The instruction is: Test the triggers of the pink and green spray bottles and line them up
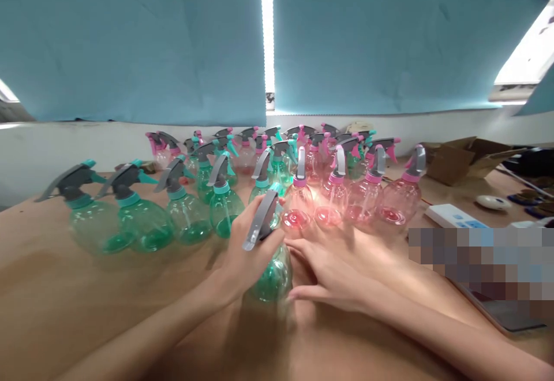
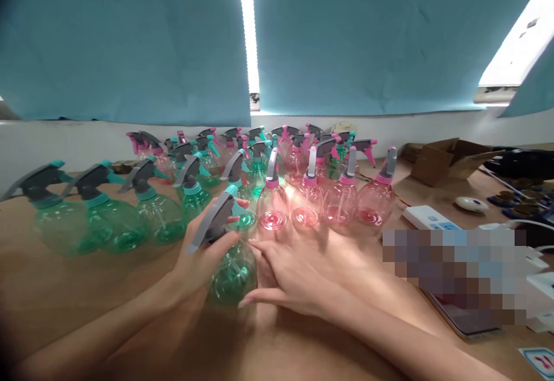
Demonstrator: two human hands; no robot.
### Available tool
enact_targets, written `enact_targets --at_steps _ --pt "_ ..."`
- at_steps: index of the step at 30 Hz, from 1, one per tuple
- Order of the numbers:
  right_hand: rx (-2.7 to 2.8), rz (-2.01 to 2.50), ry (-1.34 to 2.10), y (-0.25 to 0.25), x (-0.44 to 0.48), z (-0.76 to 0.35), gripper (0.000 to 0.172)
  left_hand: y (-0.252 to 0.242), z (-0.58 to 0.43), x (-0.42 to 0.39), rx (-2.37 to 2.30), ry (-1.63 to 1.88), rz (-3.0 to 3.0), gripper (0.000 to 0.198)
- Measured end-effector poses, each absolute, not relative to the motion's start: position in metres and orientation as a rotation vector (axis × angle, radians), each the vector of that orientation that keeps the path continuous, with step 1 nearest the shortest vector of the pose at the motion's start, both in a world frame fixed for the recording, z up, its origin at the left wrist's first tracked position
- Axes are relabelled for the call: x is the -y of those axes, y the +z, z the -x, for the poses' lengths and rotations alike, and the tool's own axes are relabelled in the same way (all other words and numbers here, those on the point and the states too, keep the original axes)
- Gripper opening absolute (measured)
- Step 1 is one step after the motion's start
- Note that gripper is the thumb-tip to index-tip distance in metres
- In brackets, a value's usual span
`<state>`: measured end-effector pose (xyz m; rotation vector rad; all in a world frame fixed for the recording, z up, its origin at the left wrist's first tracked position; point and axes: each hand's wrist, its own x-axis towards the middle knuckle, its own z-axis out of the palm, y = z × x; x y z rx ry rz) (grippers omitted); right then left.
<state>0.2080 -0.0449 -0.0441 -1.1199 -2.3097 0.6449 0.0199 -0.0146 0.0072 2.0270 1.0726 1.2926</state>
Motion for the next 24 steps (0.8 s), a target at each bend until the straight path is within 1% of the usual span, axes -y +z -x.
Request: enact_targets --at_steps 3,8,11,15,18,24 --pt "2.331 1.177 0.519 -0.052 0.042 -0.219 0.071 0.007 -0.015 0.011 -1.121 1.289 -1.986 0.033" --pt "2.395 1.165 0.478 -0.065 0.039 -0.225 0.063 0.012 -0.012 0.012 -1.105 1.242 -1.956 0.028" --pt "2.393 1.190 0.477 -0.068 0.038 -0.225 0.067 0.016 -0.014 0.014 -1.061 1.196 -1.943 0.028" --pt "2.373 1.217 0.505 -0.071 0.038 -0.226 0.072 0.017 -0.016 0.015 -1.047 1.195 -1.927 0.014" --pt "2.387 1.242 0.545 -0.072 0.038 -0.227 0.076 0.018 -0.016 0.014 -1.031 1.189 -1.922 0.013" --pt "2.400 1.270 0.536 -0.071 0.038 -0.226 0.075 0.018 -0.012 0.011 -1.082 1.149 -1.978 0.013"
